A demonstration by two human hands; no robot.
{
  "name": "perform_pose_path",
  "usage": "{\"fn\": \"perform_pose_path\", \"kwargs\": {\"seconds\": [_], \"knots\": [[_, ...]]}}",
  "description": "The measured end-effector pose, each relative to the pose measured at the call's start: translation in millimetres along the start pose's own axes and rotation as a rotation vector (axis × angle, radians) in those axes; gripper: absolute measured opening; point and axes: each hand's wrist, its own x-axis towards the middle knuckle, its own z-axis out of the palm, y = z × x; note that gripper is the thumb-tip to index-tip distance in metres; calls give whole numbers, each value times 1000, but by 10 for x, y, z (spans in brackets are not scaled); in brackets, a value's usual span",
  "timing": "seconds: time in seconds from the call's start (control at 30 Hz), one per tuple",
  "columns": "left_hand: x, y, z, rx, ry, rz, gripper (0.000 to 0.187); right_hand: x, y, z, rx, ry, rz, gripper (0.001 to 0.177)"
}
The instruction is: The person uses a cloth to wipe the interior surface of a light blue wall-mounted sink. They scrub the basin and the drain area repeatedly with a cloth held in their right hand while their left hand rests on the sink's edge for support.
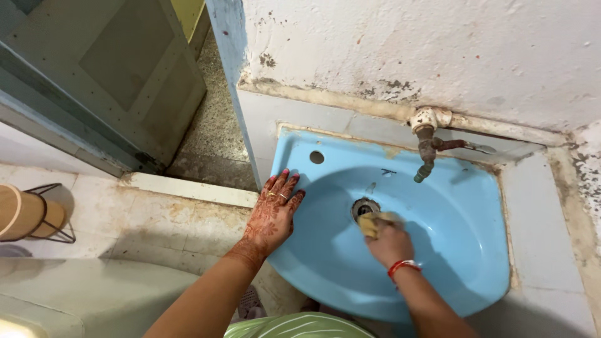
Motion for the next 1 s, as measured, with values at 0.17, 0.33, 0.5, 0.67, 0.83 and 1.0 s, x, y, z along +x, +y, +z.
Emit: {"fn": "perform_pose_path", "kwargs": {"seconds": [0.17,0.33,0.5,0.67,0.83,1.0], "knots": [[-3,14,-6,-2,-41,-23,65,108,101,-63,330,-16,58,54],[11,20,-10,1,-44,-24,73,223,596,-151,399,394,339,59],[4,8,45,50,-45,-24,72,468,428,148,319,434,326,61],[-10,-10,67,31,-59,-19,73,653,6,116,609,298,490,57],[-10,-15,73,26,-35,-13,72,673,-645,250,637,118,323,52],[-29,-28,100,30,41,20,70,559,-585,249,426,224,-265,47]]}}
